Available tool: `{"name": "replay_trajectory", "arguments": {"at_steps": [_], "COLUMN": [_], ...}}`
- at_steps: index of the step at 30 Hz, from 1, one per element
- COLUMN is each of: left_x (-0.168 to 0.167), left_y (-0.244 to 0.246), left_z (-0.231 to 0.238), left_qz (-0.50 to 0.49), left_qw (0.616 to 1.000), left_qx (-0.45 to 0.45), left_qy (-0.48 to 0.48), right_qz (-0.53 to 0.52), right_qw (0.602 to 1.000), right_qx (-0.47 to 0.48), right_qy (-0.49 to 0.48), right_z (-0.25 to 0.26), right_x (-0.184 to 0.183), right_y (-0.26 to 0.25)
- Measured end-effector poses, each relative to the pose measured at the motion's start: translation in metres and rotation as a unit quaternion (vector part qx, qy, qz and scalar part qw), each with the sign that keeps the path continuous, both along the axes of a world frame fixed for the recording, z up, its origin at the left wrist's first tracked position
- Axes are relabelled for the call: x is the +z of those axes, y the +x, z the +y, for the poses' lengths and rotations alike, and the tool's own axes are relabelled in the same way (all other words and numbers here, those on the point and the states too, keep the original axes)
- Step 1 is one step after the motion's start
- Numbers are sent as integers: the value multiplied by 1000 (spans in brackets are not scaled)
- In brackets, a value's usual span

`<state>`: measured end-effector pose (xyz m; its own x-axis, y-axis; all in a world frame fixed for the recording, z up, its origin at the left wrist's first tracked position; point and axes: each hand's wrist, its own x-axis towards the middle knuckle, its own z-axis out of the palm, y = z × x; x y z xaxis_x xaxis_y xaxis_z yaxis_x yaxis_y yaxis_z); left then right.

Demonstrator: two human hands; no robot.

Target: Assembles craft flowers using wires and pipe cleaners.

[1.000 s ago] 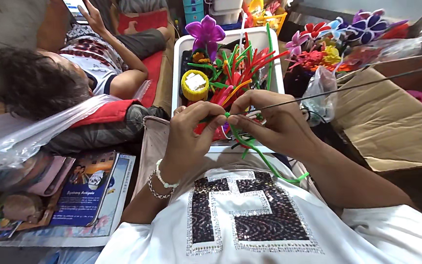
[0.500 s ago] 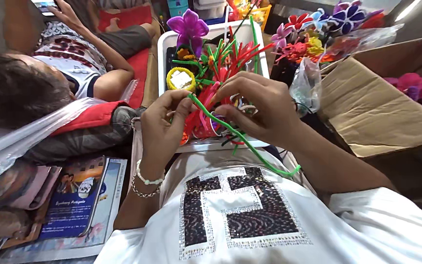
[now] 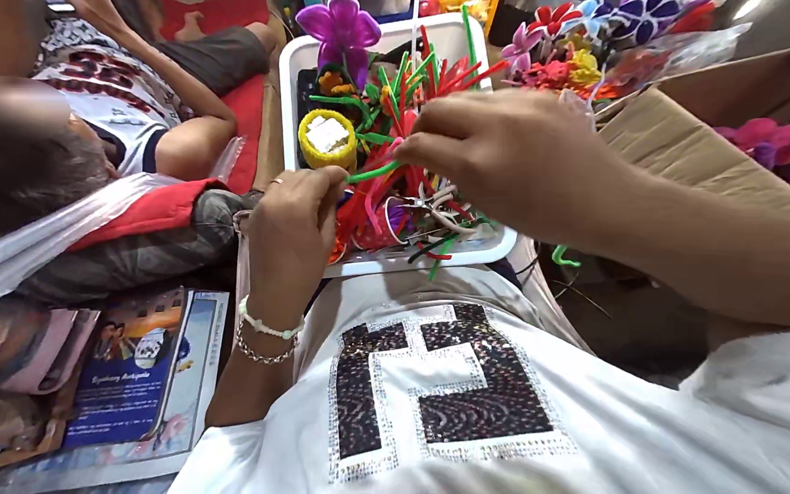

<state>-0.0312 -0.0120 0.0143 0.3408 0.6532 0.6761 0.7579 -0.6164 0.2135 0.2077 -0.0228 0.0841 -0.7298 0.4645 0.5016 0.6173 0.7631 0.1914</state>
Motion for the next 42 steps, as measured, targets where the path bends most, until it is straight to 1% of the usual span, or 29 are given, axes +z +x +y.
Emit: {"name": "replay_trajectory", "arguments": {"at_steps": [3, 6, 8, 10, 12, 14, 16, 19, 22, 24, 26, 28, 32, 34, 36, 39, 40, 42], "left_x": [3, 3, 3, 6, 9, 11, 11, 9, 10, 11, 11, 12, 12, 12, 12, 14, 14, 14], "left_y": [3, 0, -1, 0, 1, 3, 5, 5, 3, 2, 2, 3, 4, 2, -1, -2, -1, 2], "left_z": [-4, -4, -5, -8, -13, -17, -20, -17, -13, -13, -13, -14, -14, -12, -12, -15, -16, -18], "left_qz": [63, 110, 110, 81, 28, -41, -110, -154, -146, -114, -81, -55, -29, -21, 4, 37, 31, -10], "left_qw": [997, 985, 972, 956, 942, 933, 934, 955, 972, 980, 986, 990, 993, 995, 992, 969, 958, 935], "left_qx": [-35, -131, -206, -281, -334, -356, -339, -240, -120, -58, -22, -5, -5, -44, -114, -243, -283, -349], "left_qy": [-17, -21, -23, -22, -25, -25, 2, 77, 140, 151, 142, 133, 112, 91, 58, -10, -28, -61], "right_qz": [-90, -156, -140, -105, -73, -30, 13, 45, 34, 25, 5, -4, -13, -11, 2, 21, 30, 43], "right_qw": [992, 979, 980, 984, 988, 990, 985, 976, 971, 971, 976, 983, 999, 999, 999, 998, 997, 994], "right_qx": [42, 83, 107, 124, 131, 139, 160, 172, 165, 150, 125, 104, 24, -12, -4, 56, 72, 94], "right_qy": [77, 104, 97, 75, 42, -5, -59, -124, -171, -184, -180, -149, -18, 34, 47, 12, -3, -28], "right_z": [6, 14, 20, 26, 32, 39, 47, 47, 32, 14, -5, -23, -41, -36, -22, 4, 13, 28], "right_x": [18, 31, 33, 31, 25, 14, -5, -34, -47, -46, -36, -22, 10, 28, 41, 47, 44, 32], "right_y": [16, 29, 34, 37, 36, 32, 24, 10, 2, 2, 6, 13, 34, 45, 54, 60, 59, 53]}}
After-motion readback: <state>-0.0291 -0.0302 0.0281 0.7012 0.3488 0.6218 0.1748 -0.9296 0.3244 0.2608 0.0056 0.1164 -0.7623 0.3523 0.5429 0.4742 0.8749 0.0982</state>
